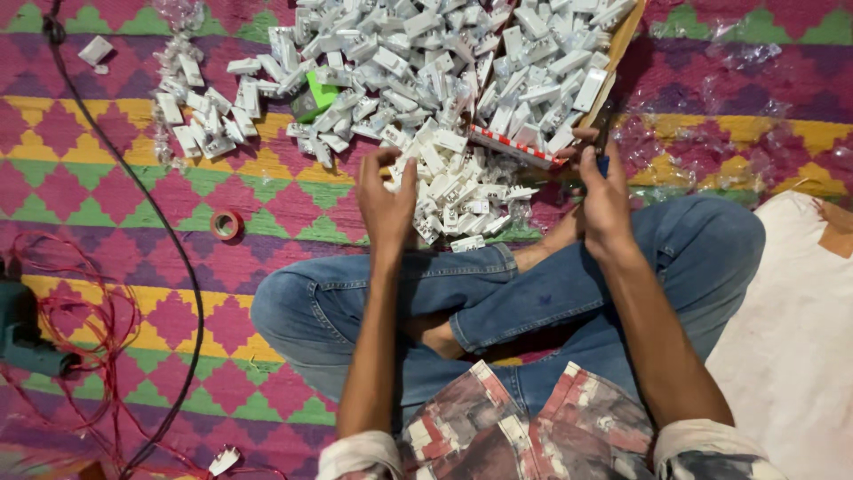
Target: The person sits on a patterned mat and uses a screwdriver to assemble small white plastic electrical components. They pick up a component, insert a screw, and tighten it with the screwdriver, repeating this process for multiple units.
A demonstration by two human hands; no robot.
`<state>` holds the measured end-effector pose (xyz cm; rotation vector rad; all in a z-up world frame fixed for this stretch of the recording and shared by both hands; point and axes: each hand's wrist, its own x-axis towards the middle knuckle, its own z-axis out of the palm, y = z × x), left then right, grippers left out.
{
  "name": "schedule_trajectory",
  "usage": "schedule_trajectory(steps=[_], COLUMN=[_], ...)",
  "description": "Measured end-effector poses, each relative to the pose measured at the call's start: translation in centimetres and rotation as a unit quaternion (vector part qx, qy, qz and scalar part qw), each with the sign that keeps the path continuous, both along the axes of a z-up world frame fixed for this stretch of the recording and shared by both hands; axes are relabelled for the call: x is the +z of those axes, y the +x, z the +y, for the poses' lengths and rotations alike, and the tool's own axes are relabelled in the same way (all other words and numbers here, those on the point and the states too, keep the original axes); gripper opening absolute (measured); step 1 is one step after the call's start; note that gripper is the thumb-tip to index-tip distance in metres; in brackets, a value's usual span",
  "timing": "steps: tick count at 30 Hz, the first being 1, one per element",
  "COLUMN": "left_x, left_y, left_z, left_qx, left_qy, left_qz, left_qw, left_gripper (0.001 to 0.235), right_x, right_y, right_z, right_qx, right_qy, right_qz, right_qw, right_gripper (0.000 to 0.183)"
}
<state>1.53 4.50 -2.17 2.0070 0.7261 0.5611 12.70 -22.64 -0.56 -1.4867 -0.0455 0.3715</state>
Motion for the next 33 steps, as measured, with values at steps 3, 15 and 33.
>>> schedule_trajectory(steps=[3, 15, 33], left_x=[-0.6, -4.0, -1.5], left_y=[3.5, 13.2, 2.1], left_z=[2.7, 8.7, 2.2], left_qx=[-0.068, -0.167, -0.096], left_qy=[0.163, 0.284, -0.442], left_qz=[0.014, 0.003, -0.105], left_qw=[0.984, 0.944, 0.886], left_gripper=[0.033, 0.043, 0.024], right_x=[-0.8, -4.4, -3.2], right_y=[-0.4, -0.7, -3.6], right_z=[0.0, 1.1, 2.1], right_qx=[0.001, 0.043, 0.241], right_qy=[-0.098, 0.043, -0.157], right_qz=[-0.088, -0.008, -0.083], right_qw=[0.991, 0.998, 0.954], right_gripper=[0.027, 0.051, 0.064])
